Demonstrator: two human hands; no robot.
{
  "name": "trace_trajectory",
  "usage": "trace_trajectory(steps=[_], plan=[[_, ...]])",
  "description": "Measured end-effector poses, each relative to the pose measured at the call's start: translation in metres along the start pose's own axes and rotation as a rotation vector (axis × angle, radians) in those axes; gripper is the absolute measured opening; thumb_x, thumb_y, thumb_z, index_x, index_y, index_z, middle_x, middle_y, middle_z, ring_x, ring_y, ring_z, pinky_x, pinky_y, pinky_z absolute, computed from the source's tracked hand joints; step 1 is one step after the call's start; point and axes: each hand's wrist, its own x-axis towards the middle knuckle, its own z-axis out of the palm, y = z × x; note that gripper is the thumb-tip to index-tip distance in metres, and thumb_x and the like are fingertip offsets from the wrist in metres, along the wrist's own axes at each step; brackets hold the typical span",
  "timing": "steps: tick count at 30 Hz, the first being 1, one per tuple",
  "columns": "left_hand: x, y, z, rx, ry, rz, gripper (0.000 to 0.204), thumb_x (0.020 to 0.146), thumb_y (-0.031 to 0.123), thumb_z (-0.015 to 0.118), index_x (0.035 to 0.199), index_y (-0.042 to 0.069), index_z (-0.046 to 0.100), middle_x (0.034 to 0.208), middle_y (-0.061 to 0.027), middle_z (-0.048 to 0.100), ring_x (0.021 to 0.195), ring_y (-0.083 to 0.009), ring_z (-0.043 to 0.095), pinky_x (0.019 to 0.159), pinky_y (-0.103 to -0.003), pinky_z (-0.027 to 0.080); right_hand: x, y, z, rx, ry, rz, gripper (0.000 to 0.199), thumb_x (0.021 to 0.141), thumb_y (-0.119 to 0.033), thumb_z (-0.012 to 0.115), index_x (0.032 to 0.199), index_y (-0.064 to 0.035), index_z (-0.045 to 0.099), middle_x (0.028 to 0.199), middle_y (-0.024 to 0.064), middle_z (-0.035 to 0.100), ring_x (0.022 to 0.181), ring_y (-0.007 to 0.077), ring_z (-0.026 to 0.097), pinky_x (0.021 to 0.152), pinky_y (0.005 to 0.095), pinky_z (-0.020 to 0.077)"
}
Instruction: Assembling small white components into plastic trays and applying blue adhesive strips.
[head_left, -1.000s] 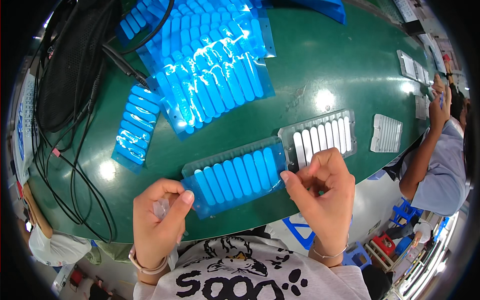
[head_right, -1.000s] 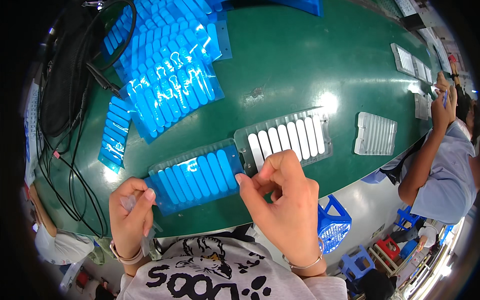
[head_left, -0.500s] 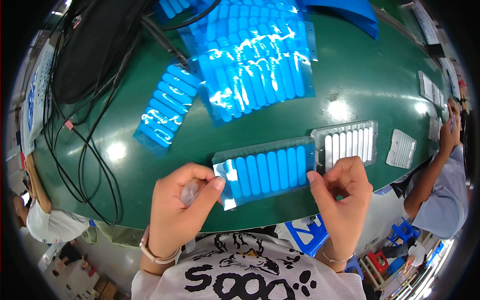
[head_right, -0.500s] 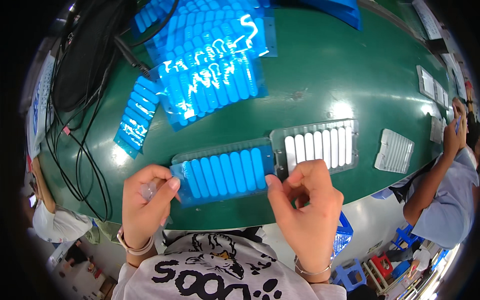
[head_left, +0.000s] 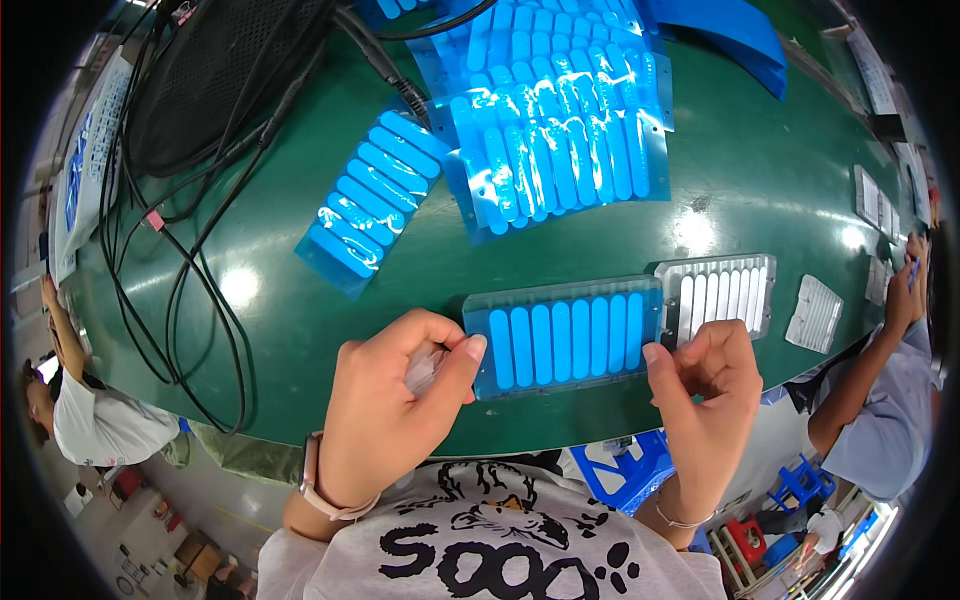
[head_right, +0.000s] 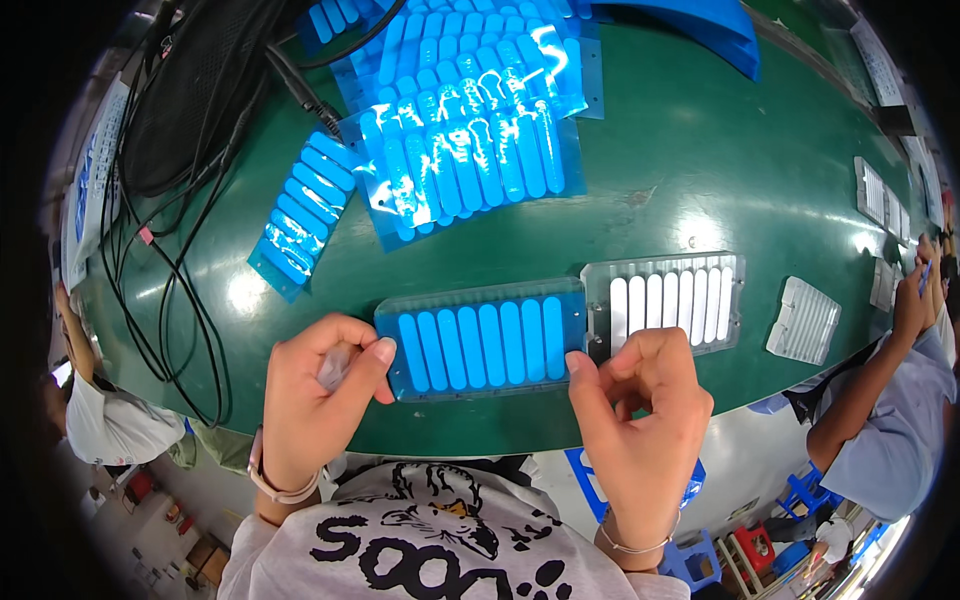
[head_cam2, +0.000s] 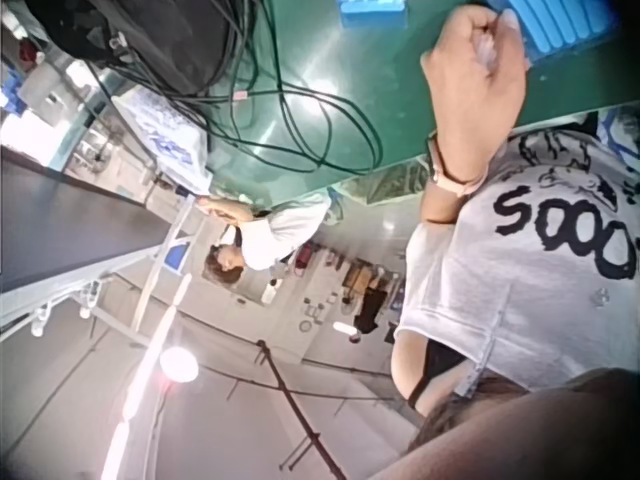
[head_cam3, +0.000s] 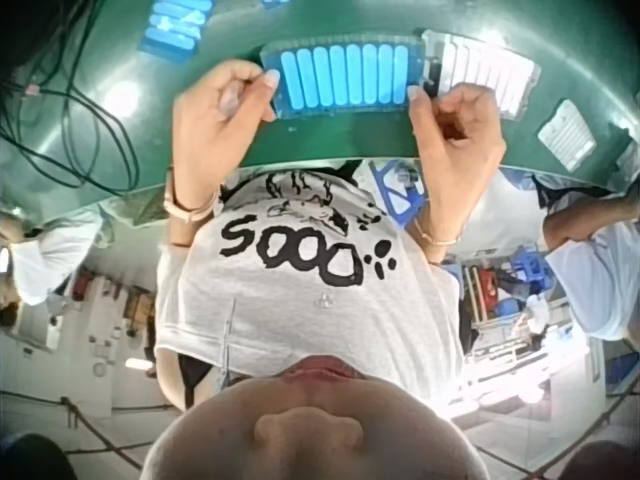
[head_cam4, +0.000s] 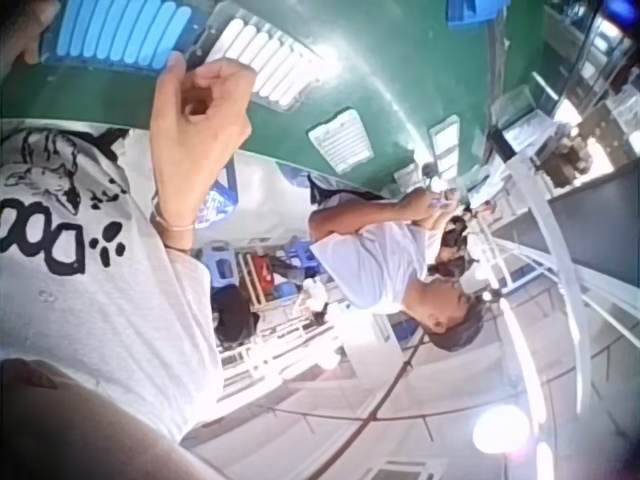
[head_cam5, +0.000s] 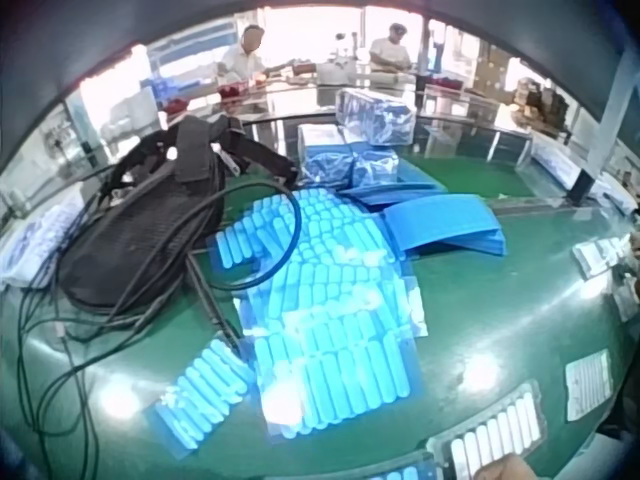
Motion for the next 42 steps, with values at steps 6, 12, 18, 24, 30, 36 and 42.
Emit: trace_trajectory(steps=[6, 12, 18, 24, 30, 36, 42], plan=[[0.000, 0.002, -0.001, 0.142, 0.008, 0.032, 0.013, 0.084, 0.007, 0.063, 0.077, -0.001, 0.057, 0.054, -0.0034, 0.058, 0.050, -0.0057, 0.056, 0.044, -0.019, 0.035, 0.000, -0.001, 0.000, 0.001, 0.016, 0.008, 0.028, 0.074, 0.000, 0.071, 0.077, -0.0067, 0.044, 0.051, -0.0023, 0.051, 0.046, 0.0013, 0.045, 0.043, 0.0179, 0.0270], [0.000, 0.001, 0.000, 0.141, 0.023, 0.061, 0.012, 0.084, 0.006, 0.063, 0.076, 0.000, 0.057, 0.056, -0.0035, 0.059, 0.050, -0.0057, 0.057, 0.044, -0.020, 0.036, -0.006, -0.004, -0.004, -0.278, -0.045, -0.373, 0.021, 0.078, -0.011, 0.071, 0.091, -0.0039, 0.055, 0.085, 0.0084, 0.064, 0.069, 0.0134, 0.059, 0.055, 0.0245, 0.0398], [0.002, -0.005, 0.002, 0.111, 0.046, 0.097, 0.013, 0.081, 0.008, 0.066, 0.076, 0.000, 0.057, 0.055, -0.0077, 0.058, 0.044, -0.0121, 0.054, 0.042, -0.026, 0.039, -0.007, -0.006, 0.026, -0.814, -0.613, -0.995, 0.069, 0.086, -0.060, 0.042, 0.127, -0.0054, 0.052, 0.140, 0.0140, 0.041, 0.132, 0.0331, 0.034, 0.105, 0.0608, 0.0200], [0.000, -0.001, 0.002, 0.111, 0.045, 0.084, 0.013, 0.081, 0.007, 0.066, 0.075, 0.000, 0.057, 0.055, -0.0067, 0.057, 0.045, -0.0075, 0.051, 0.042, -0.025, 0.037, -0.003, 0.001, 0.025, -0.825, -0.580, -1.068, 0.080, 0.081, -0.067, 0.043, 0.131, -0.0052, 0.049, 0.142, 0.0125, 0.039, 0.133, 0.0280, 0.034, 0.107, 0.0591, 0.0175], [0.001, 0.000, -0.001, 0.094, 0.020, 0.055, 0.013, 0.082, 0.007, 0.065, 0.075, -0.001, 0.058, 0.053, -0.0045, 0.057, 0.046, -0.0054, 0.050, 0.043, -0.023, 0.036, -0.004, 0.000, 0.017, -0.736, -0.585, -0.967, 0.092, 0.078, -0.068, 0.046, 0.137, 0.0020, 0.036, 0.142, 0.0295, 0.029, 0.133, 0.0415, 0.029, 0.108, 0.0550, 0.0177], [0.002, 0.003, -0.003, 0.086, -0.010, 0.059, 0.014, 0.084, 0.009, 0.063, 0.077, -0.001, 0.058, 0.056, -0.0060, 0.060, 0.049, -0.0078, 0.055, 0.045, -0.023, 0.039, 0.003, 0.009, 0.006, -0.823, -0.446, -0.941, 0.099, 0.077, -0.069, 0.048, 0.135, 0.0106, 0.034, 0.142, 0.0278, 0.031, 0.134, 0.0393, 0.029, 0.110, 0.0480, 0.0199], [-0.001, 0.000, -0.004, 0.009, -0.045, 0.160, 0.013, 0.085, 0.010, 0.062, 0.078, -0.001, 0.058, 0.057, -0.0050, 0.059, 0.050, -0.0059, 0.051, 0.046, -0.023, 0.037, 0.015, 0.009, -0.006, -0.693, -0.528, -1.006, 0.088, 0.077, -0.057, 0.061, 0.134, 0.0058, 0.039, 0.141, 0.0263, 0.034, 0.133, 0.0396, 0.031, 0.109, 0.0484, 0.0235]])
